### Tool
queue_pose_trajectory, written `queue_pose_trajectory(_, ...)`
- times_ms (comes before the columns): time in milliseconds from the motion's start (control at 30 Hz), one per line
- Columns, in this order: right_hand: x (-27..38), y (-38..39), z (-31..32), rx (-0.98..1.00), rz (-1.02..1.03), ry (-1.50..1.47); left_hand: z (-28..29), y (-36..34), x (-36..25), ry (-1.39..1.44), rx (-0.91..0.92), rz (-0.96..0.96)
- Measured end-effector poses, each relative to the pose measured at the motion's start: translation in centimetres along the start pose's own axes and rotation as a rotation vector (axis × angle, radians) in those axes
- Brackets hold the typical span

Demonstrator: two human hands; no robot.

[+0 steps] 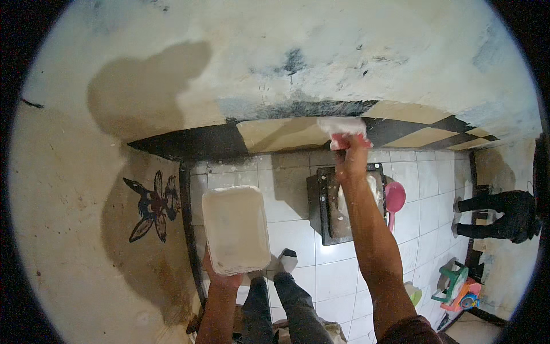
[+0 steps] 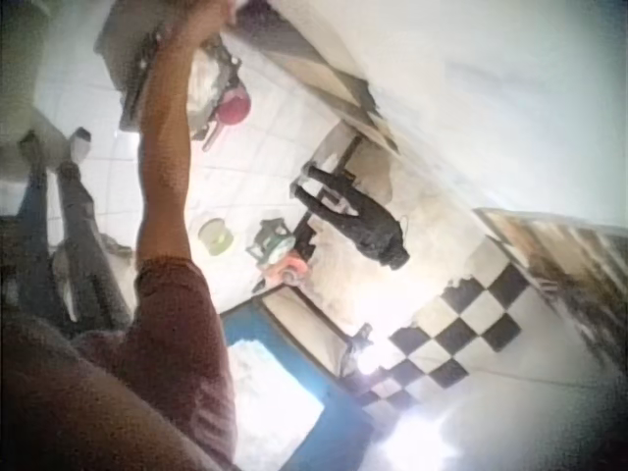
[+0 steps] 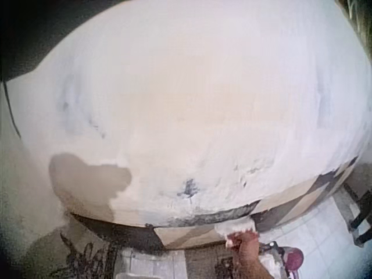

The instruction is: The person prepares wall putty in a container using a small trowel and applies it to a wall surface to smooth out imperfections.

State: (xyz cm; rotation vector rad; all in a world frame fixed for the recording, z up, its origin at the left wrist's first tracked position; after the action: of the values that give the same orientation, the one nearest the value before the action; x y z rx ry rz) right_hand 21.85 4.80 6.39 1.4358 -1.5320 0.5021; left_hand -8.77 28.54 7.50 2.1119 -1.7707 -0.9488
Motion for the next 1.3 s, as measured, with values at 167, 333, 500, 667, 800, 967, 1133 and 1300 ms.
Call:
queue_pose_trajectory(167,-1.7,-7.6,2.9,-0.108,0.061,0.041,-0.8,-1.1,2.5,0.060,0.150,0.023)
queue_pose_trajectory(333,3.5,-2.8,-1.4,-0.004,0.155,-0.012,-1.1,-1.8,3.2,0.104,0.199,0.079)
queue_pose_trajectory(500,1.6,-3.6,3.7,-0.068,0.085,0.055,-3.8,-2.5,5.2,0.107,0.121,0.045)
queue_pose_trajectory(667,7.1,-5.6,-3.3,-0.080,0.058,0.110,-5.1,-4.2,6.6,-0.016,0.116,0.042)
queue_pose_trajectory(800,11.4,1.3,-2.4,0.164,0.140,0.084,-7.2,-5.3,8.4,0.020,0.223,0.045)
queue_pose_trajectory(967,12.8,10.6,1.0,0.313,0.164,0.641,-9.9,-7.4,10.3,0.093,0.183,0.128)
queue_pose_trajectory(1133,12.0,15.1,1.0,0.409,-0.086,0.830,-9.5,-8.4,12.1,0.047,0.306,0.163)
queue_pose_trajectory(1300,10.7,15.8,1.1,0.333,-0.001,1.056,-10.2,-7.7,13.5,0.059,0.354,0.204)
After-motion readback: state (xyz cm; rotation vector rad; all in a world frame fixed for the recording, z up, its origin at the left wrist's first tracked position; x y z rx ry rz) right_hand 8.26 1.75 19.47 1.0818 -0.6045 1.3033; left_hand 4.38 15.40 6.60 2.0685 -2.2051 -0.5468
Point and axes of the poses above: each hand's wrist, its own y-axis away from the middle knuckle, its own z-axis out of the back of the hand, x = y × z, the point moved 1 cm from there along -y, towards the middle knuckle, and after that the axes turned 1 degree about -z, right-handed, at the moved point
